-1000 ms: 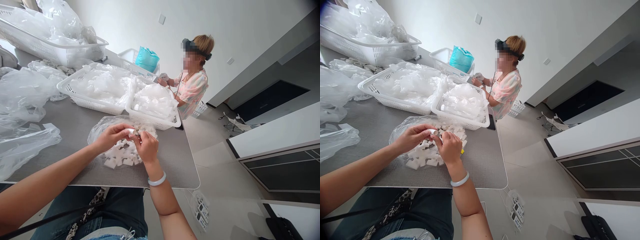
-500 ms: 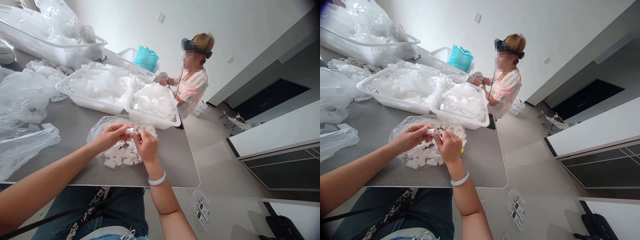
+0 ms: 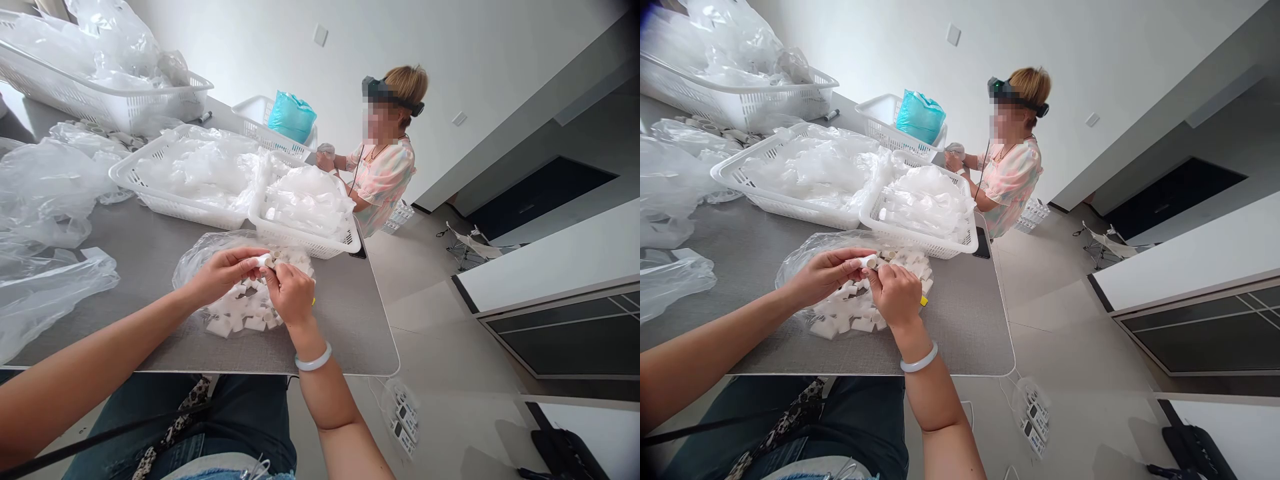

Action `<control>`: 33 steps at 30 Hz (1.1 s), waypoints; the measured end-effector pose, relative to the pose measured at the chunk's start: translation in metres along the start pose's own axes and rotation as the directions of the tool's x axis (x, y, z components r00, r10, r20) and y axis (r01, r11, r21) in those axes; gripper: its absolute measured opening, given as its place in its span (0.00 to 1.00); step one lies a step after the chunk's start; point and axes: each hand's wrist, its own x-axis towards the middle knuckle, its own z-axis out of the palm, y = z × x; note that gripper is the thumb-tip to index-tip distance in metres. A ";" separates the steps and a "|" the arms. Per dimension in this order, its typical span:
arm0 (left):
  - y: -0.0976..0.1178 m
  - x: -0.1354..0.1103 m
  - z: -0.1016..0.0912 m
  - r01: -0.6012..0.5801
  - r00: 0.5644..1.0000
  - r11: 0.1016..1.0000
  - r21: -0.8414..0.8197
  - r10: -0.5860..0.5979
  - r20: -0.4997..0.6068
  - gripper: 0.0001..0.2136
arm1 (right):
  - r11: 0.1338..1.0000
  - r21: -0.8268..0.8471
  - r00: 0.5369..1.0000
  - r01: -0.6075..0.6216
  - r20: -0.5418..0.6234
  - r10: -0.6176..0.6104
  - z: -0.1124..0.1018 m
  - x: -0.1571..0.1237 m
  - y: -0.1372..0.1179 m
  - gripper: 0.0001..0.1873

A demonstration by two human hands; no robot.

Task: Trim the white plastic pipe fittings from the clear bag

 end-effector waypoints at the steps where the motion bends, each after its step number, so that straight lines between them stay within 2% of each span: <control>1: 0.001 0.000 0.001 0.018 1.000 0.999 -0.033 -0.017 0.011 0.17 | 1.000 0.000 1.000 -0.010 0.007 0.010 0.000 0.000 0.000 0.32; 4: 0.003 0.001 0.002 0.057 0.998 0.991 -0.118 -0.055 0.025 0.17 | 0.999 -0.001 0.998 -0.046 0.043 0.046 0.000 0.000 0.002 0.33; 10: 0.008 0.003 0.002 0.040 0.999 0.977 -0.211 -0.037 0.021 0.17 | 0.996 0.016 0.990 -0.088 0.114 0.085 -0.001 -0.001 0.002 0.34; 13: 0.008 0.003 0.002 0.027 1.000 0.977 -0.212 -0.023 0.021 0.14 | 0.997 0.039 0.993 -0.066 0.097 0.062 0.000 -0.001 0.001 0.34; 17: 0.006 0.002 0.005 -0.015 0.999 0.977 -0.212 0.008 -0.034 0.12 | 0.998 0.023 0.997 -0.056 0.056 0.055 0.002 -0.002 0.000 0.34; 23: 0.003 0.001 0.006 -0.006 1.000 0.982 -0.191 0.001 -0.023 0.18 | 0.998 -0.013 0.993 -0.054 0.101 0.055 0.007 -0.007 0.000 0.32; 27: 0.002 0.001 0.005 -0.034 0.999 0.981 -0.190 0.031 -0.017 0.16 | 0.998 -0.035 0.992 -0.054 0.115 0.058 0.008 -0.008 0.001 0.30; 33: 0.002 0.000 0.007 -0.076 0.997 0.992 -0.103 0.073 -0.034 0.16 | 0.997 -0.047 0.990 -0.057 0.126 0.062 0.009 -0.009 0.003 0.27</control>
